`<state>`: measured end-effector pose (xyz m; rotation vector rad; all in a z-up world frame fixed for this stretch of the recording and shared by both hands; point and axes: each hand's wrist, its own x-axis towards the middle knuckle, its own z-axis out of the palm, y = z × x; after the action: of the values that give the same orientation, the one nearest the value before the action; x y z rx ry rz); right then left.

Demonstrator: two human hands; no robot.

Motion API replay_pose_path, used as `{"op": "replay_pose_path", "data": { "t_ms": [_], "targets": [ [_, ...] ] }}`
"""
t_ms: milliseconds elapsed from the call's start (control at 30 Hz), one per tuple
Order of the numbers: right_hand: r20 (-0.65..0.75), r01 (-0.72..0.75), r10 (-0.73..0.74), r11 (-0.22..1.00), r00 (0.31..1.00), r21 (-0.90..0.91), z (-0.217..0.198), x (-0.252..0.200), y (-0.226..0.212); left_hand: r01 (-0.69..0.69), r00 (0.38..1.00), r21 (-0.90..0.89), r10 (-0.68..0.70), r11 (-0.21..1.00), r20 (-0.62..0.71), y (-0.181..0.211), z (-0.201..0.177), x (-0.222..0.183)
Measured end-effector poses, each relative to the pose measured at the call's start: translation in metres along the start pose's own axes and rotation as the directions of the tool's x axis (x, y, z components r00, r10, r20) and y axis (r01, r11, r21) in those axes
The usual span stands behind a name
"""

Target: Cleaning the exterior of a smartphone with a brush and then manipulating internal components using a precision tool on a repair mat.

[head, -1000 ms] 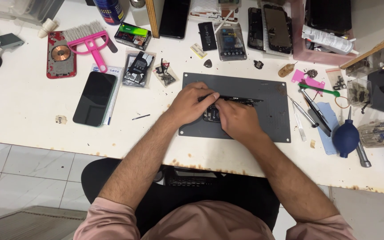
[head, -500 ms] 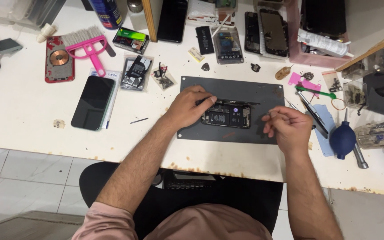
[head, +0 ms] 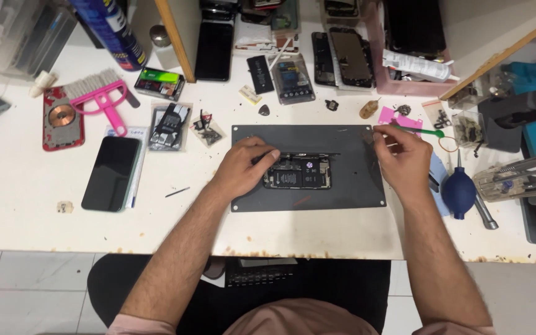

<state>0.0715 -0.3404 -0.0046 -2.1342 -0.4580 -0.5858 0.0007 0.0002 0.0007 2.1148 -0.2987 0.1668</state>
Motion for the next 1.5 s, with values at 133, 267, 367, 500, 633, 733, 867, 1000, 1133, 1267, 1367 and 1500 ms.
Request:
{"op": "replay_pose_path", "data": {
  "t_ms": [133, 267, 367, 500, 633, 733, 867, 1000, 1133, 1267, 1367, 1500],
  "targets": [
    [-0.092, -0.027, 0.024, 0.999, 0.995, -0.031, 0.012, -0.007, 0.004, -0.002, 1.000, 0.006, 0.002, 1.000, -0.008, 0.003, -0.002, 0.001],
    [-0.052, -0.040, 0.039, 0.999, 0.998, -0.023, 0.020, -0.013, -0.007, 0.014, 1.000, 0.000, -0.014, 1.000, 0.007, 0.001, 0.000, 0.001],
    [0.025, -0.013, 0.015, 0.999, 1.000, -0.048, 0.017, -0.008, -0.020, 0.012, 1.000, 0.003, -0.012, 1.000, 0.006, 0.003, -0.001, 0.005],
    [0.130, 0.073, -0.050, 0.982, 0.990, -0.173, 0.017, -0.011, -0.017, 0.026, 1.000, 0.000, -0.026, 1.000, 0.000, 0.006, -0.002, 0.000],
    [0.187, 0.047, -0.011, 0.981, 0.982, -0.186, 0.016, -0.011, -0.022, 0.034, 0.999, 0.008, -0.034, 0.999, -0.017, 0.004, 0.000, 0.000],
    [0.185, 0.054, -0.018, 0.980, 0.983, -0.191, 0.015, -0.011, -0.021, 0.045, 0.999, 0.012, -0.045, 0.999, -0.010, 0.004, 0.000, 0.000],
    [0.186, 0.071, -0.035, 0.978, 0.982, -0.194, 0.016, -0.011, -0.018, 0.016, 1.000, -0.001, -0.016, 1.000, -0.021, 0.003, 0.000, 0.001],
    [0.212, 0.095, -0.055, 0.978, 0.976, -0.183, 0.015, -0.012, -0.019, 0.006, 1.000, -0.015, -0.006, 1.000, -0.023, -0.001, 0.002, 0.001],
    [0.243, 0.082, -0.027, 0.972, 0.970, -0.221, 0.013, -0.011, -0.015, 0.014, 1.000, -0.010, -0.014, 1.000, -0.028, 0.001, 0.002, 0.000],
    [0.254, 0.073, -0.009, 0.967, 0.967, -0.246, 0.014, -0.010, -0.017, 0.001, 0.999, -0.018, -0.002, 1.000, -0.032, -0.001, 0.003, 0.001],
    [0.257, 0.062, 0.009, 0.963, 0.966, -0.264, 0.015, -0.010, -0.020, -0.009, 0.999, -0.023, 0.008, 1.000, -0.037, -0.004, 0.004, 0.001],
    [0.246, 0.070, 0.006, 0.951, 0.969, -0.301, 0.020, -0.012, -0.007, -0.007, 0.999, -0.020, 0.006, 1.000, -0.037, -0.008, 0.006, 0.000]
  ]
}}
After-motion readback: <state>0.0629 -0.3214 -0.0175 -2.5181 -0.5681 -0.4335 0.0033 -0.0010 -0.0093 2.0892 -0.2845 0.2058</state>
